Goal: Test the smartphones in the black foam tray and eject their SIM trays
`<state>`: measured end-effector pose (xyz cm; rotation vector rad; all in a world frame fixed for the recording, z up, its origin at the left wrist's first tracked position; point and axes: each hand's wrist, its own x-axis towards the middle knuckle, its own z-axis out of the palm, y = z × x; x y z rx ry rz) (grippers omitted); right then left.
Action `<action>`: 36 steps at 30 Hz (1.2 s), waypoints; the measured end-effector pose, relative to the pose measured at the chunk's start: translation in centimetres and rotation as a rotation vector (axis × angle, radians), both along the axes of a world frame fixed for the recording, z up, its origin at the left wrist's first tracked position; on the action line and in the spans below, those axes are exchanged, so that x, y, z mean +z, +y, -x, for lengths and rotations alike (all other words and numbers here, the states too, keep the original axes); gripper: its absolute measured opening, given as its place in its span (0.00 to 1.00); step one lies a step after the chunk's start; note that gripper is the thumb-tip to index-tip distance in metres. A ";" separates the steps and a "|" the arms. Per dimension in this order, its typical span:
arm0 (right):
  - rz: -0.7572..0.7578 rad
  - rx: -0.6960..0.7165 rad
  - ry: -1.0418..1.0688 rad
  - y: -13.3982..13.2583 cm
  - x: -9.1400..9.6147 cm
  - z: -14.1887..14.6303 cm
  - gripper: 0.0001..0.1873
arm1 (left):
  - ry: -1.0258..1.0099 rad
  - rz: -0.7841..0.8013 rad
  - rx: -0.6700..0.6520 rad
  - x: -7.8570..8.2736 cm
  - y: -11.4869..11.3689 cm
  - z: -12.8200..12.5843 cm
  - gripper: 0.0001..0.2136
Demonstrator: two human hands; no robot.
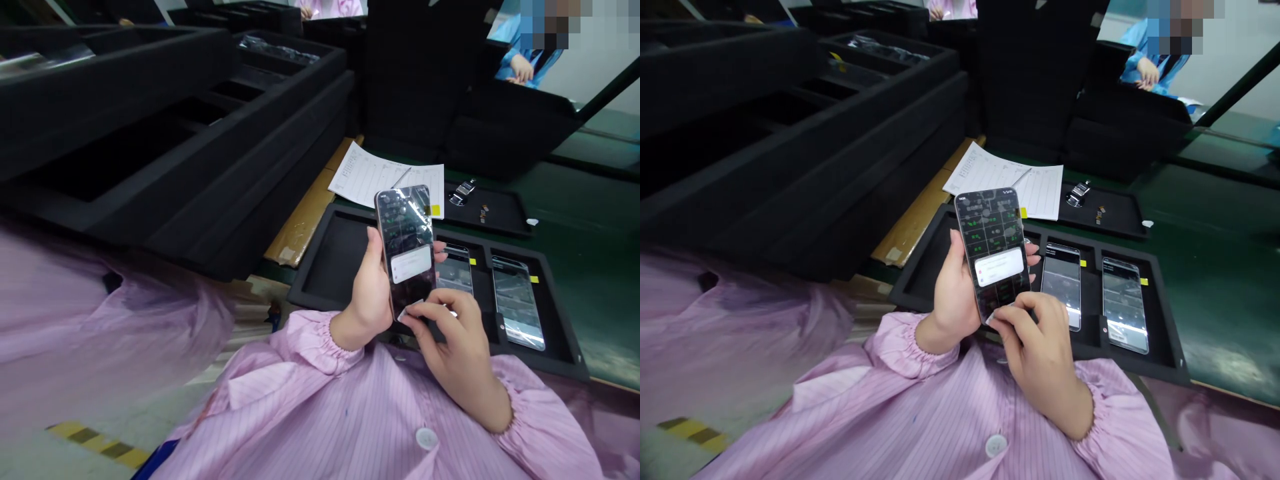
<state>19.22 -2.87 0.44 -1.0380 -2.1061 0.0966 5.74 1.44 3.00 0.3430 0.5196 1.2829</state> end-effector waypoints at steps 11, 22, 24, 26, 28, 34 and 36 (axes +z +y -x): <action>0.110 0.025 -0.064 0.1 0.6 -0.4 0.03 | 0.006 0.020 -0.109 -0.6 0.0 -0.2 0.37; -0.048 0.123 -0.177 0.9 0.8 -0.2 0.05 | 0.031 -0.001 -0.149 -0.5 0.2 0.2 0.39; -0.097 0.125 -0.167 0.8 0.6 -0.1 0.04 | 0.025 0.024 -0.147 -0.4 0.4 0.3 0.40; -0.132 0.135 -0.154 0.5 0.6 -0.1 0.05 | 0.002 0.041 -0.145 -0.3 0.6 0.4 0.41; -0.148 0.150 -0.141 0.3 0.6 -0.1 0.05 | -0.024 0.048 -0.151 -0.4 0.7 0.5 0.42; -0.157 0.133 -0.061 0.0 0.6 -0.3 0.04 | -0.060 0.053 -0.150 -0.5 0.9 0.6 0.44; -0.166 0.107 -0.060 0.1 0.5 -0.3 0.04 | -0.067 0.052 -0.144 -0.4 0.9 0.6 0.43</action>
